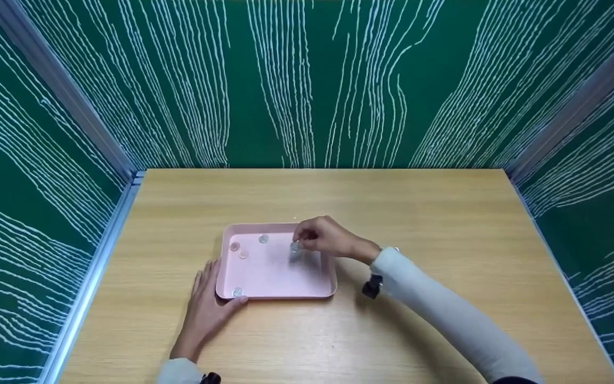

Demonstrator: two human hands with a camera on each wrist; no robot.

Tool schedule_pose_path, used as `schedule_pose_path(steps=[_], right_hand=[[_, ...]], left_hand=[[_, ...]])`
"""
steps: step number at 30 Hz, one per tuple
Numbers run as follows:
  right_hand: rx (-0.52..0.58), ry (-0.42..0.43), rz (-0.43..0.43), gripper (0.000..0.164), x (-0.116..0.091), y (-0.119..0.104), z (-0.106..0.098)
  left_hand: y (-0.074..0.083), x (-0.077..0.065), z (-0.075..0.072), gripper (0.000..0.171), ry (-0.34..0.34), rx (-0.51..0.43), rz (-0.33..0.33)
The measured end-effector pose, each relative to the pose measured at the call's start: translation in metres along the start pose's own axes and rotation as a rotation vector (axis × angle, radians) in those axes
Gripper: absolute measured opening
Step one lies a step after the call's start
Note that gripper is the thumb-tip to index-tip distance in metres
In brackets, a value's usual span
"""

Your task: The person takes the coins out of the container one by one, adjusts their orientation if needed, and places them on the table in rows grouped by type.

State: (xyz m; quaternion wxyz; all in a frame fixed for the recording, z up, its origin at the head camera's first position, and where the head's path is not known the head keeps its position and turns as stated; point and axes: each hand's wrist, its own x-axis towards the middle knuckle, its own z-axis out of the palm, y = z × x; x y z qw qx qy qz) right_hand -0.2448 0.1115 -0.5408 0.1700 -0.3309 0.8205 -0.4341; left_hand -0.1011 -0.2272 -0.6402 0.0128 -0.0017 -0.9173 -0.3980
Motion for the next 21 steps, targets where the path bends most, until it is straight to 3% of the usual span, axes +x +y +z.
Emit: schedule_pose_path(steps=[10,21], right_hand=[[0.074,0.133,0.054,0.014,-0.042,0.020,-0.029],[0.120,0.329,0.156,0.015,-0.111,0.059,-0.069]], left_hand=[[-0.001,-0.002,-0.001,0.118,0.004,0.004,0.029],[0.001,-0.001,0.000,0.118,-0.010,-0.002,0.006]])
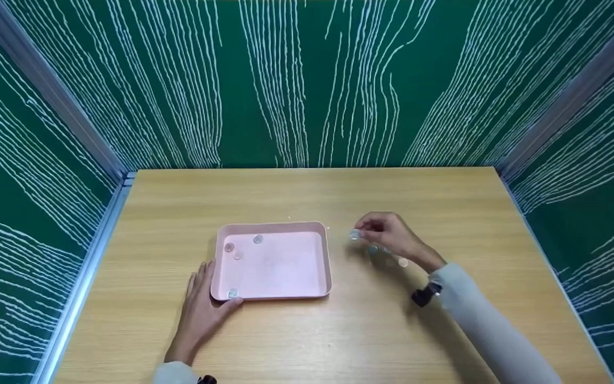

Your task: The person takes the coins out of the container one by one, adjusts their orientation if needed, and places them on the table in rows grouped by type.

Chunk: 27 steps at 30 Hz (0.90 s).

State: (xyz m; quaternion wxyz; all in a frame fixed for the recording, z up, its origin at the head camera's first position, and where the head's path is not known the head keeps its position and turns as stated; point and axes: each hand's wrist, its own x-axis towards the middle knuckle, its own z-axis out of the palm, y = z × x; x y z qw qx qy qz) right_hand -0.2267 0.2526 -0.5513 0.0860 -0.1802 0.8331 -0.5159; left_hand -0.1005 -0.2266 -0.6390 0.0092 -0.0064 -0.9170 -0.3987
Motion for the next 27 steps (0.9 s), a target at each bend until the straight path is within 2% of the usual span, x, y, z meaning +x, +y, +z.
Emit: schedule_pose_path(steps=[6,13,20,27], right_hand=[[0.011,0.078,0.070,0.018,-0.026,0.025,-0.023],[-0.013,0.154,0.108,0.015,-0.050,0.052,-0.037],[0.076,0.178,0.152,0.014,-0.061,0.075,-0.043],[-0.022,0.182,0.180,0.014,-0.068,0.083,-0.046]], left_hand=[[-0.001,0.001,0.000,0.119,-0.002,0.001,-0.007],[-0.002,0.000,0.001,0.121,0.002,0.008,-0.003],[-0.004,0.003,0.002,0.118,0.031,-0.002,0.052],[-0.003,0.002,0.002,0.118,0.018,0.010,0.034]])
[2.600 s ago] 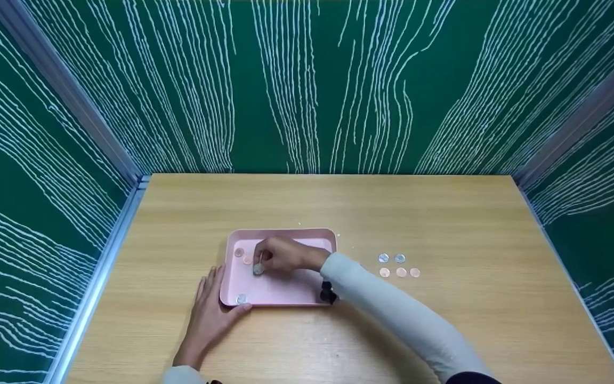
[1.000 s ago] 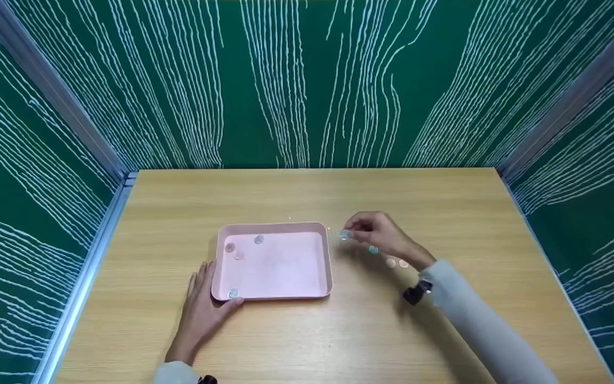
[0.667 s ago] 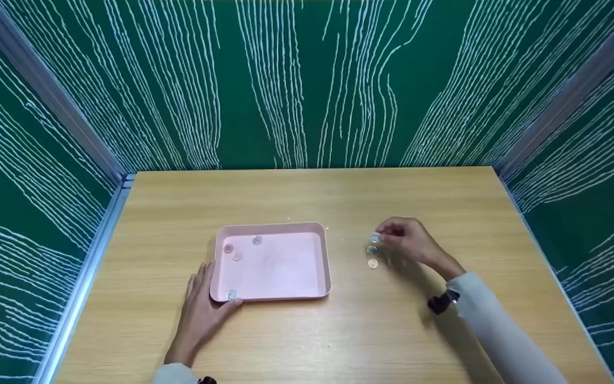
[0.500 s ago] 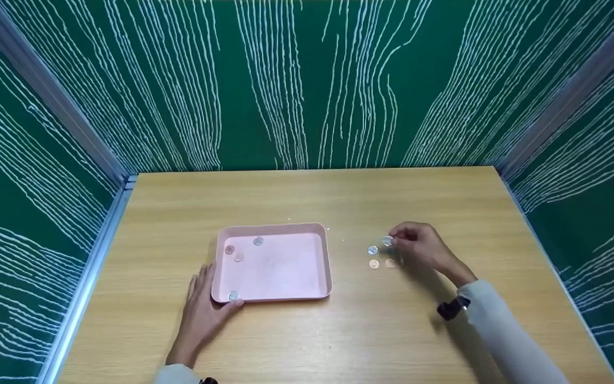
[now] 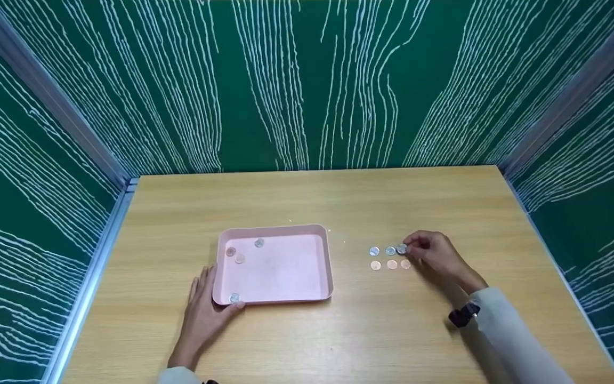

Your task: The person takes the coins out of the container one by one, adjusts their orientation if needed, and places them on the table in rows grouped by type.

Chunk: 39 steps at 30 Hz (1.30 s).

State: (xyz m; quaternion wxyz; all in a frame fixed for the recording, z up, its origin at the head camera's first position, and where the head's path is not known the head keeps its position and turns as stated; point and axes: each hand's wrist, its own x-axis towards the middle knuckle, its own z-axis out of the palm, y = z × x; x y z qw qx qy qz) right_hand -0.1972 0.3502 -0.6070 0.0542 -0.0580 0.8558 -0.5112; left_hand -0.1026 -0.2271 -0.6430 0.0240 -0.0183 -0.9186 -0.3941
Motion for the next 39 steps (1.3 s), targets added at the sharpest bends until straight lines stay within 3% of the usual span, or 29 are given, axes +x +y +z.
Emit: schedule_pose_path(steps=[13,21,25,39], right_hand=[[-0.101,-0.004,0.025,0.016,0.000,0.006,-0.003],[-0.128,-0.005,-0.037,0.012,0.000,0.008,-0.006],[-0.153,0.003,-0.029,0.012,0.001,0.009,-0.005],[-0.132,-0.006,-0.003,0.009,0.001,-0.002,0.000]], left_hand=[[0.002,-0.004,0.000,0.118,-0.004,-0.006,-0.026],[0.000,-0.001,0.000,0.118,-0.002,-0.011,0.001],[0.000,-0.001,0.000,0.118,-0.008,-0.009,-0.009],[-0.002,-0.002,0.000,0.117,0.020,-0.014,0.008]])
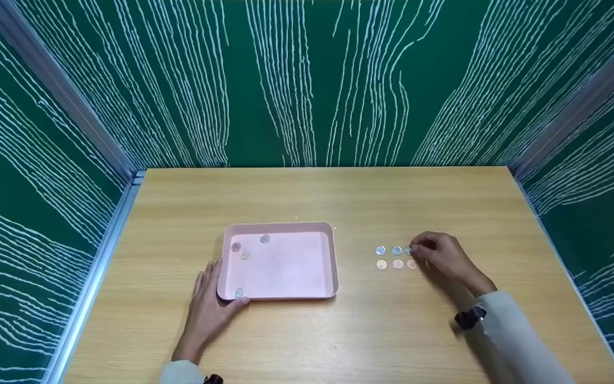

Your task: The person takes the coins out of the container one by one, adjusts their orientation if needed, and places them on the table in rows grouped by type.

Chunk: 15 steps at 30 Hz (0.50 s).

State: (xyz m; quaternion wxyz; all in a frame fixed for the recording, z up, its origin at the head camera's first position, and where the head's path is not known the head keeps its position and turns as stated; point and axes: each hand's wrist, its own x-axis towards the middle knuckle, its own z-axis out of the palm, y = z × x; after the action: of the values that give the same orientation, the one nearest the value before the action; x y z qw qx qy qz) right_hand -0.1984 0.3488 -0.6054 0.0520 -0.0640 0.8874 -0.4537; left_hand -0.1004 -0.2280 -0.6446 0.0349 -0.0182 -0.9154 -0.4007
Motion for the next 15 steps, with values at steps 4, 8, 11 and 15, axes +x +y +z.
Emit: schedule_pose_path(steps=[4,8,11,15], right_hand=[[0.011,0.004,-0.016,0.010,0.002,-0.007,0.003],[0.019,0.020,-0.053,0.011,0.005,-0.017,0.011],[0.059,0.024,-0.081,0.010,0.007,-0.028,0.023],[0.104,0.000,-0.101,0.010,0.011,-0.043,0.041]], left_hand=[[0.001,-0.001,0.000,0.118,-0.005,0.001,-0.011],[0.002,-0.001,-0.001,0.118,-0.014,-0.005,-0.023],[0.002,0.000,-0.001,0.118,-0.016,-0.007,-0.027],[0.001,0.001,0.000,0.118,-0.010,-0.005,-0.028]])
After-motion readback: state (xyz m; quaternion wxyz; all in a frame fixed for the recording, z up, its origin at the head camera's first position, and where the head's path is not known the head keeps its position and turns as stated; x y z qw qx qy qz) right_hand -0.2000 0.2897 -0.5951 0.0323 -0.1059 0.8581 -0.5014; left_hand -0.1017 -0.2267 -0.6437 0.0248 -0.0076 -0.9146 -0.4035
